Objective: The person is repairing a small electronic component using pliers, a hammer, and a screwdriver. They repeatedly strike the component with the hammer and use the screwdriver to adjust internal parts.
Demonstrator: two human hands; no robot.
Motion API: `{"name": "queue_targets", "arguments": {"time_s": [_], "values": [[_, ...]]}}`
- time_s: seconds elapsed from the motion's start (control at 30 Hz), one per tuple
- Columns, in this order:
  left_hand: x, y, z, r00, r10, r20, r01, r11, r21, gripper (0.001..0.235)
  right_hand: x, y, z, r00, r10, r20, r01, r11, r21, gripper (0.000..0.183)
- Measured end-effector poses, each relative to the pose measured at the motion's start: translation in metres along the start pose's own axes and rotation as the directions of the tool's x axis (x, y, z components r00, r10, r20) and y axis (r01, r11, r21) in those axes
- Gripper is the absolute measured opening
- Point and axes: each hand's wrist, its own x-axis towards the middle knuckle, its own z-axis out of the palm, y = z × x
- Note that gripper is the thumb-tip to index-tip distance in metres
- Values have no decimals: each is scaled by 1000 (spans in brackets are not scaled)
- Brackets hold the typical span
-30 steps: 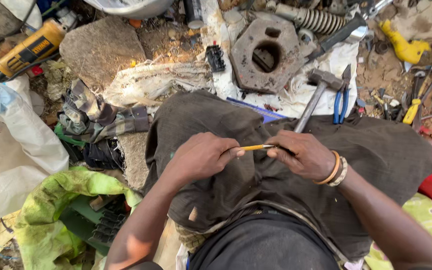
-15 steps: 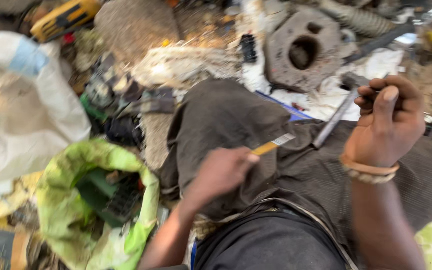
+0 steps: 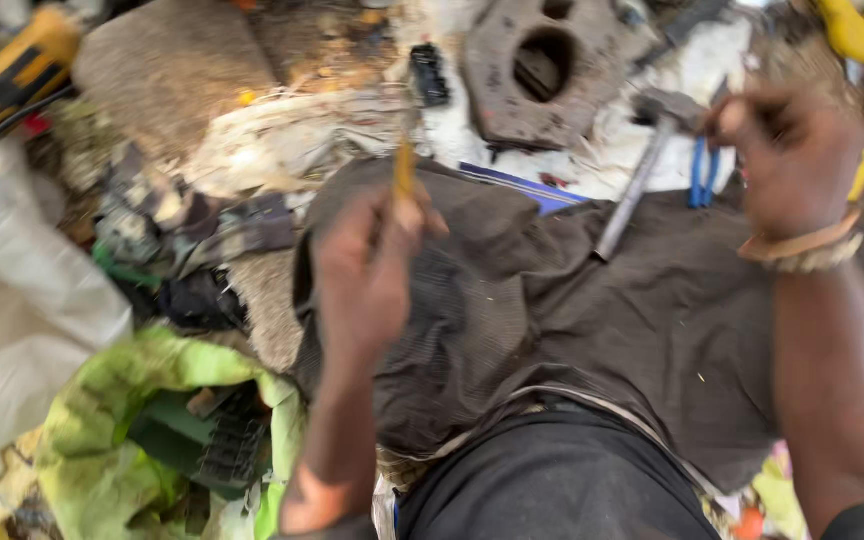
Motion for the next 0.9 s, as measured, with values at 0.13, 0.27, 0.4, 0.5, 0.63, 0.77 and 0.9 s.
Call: {"name": "queue_targets", "arguments": {"time_s": [0.13,0.27,0.4,0.5,0.63,0.77,0.9], "values": [[98,-19,9,950,306,-70,-278,924,263,31,27,64,-60,995,31,-99,-38,997,-67,6],[195,-85,31,958,245,-152,-125,828,546,22,25,119,-29,991,55,-123,-56,998,-8,11],[222,-159,39,956,-158,-247,293,552,781,25,18,154,6,973,211,91,-118,800,-589,23],[235,-181,54,979,-71,-193,204,428,880,37,35,158,3,944,323,76,-221,782,-582,29],[227,-186,78,986,-153,73,-11,371,929,69,53,153,7,933,359,18,-291,783,-550,30],[228,-188,76,982,-137,134,-68,402,913,47,51,150,14,913,395,99,-269,769,-580,28],[236,-176,56,902,-431,-25,391,790,473,30,53,145,13,920,393,9,-331,788,-518,28]]}}
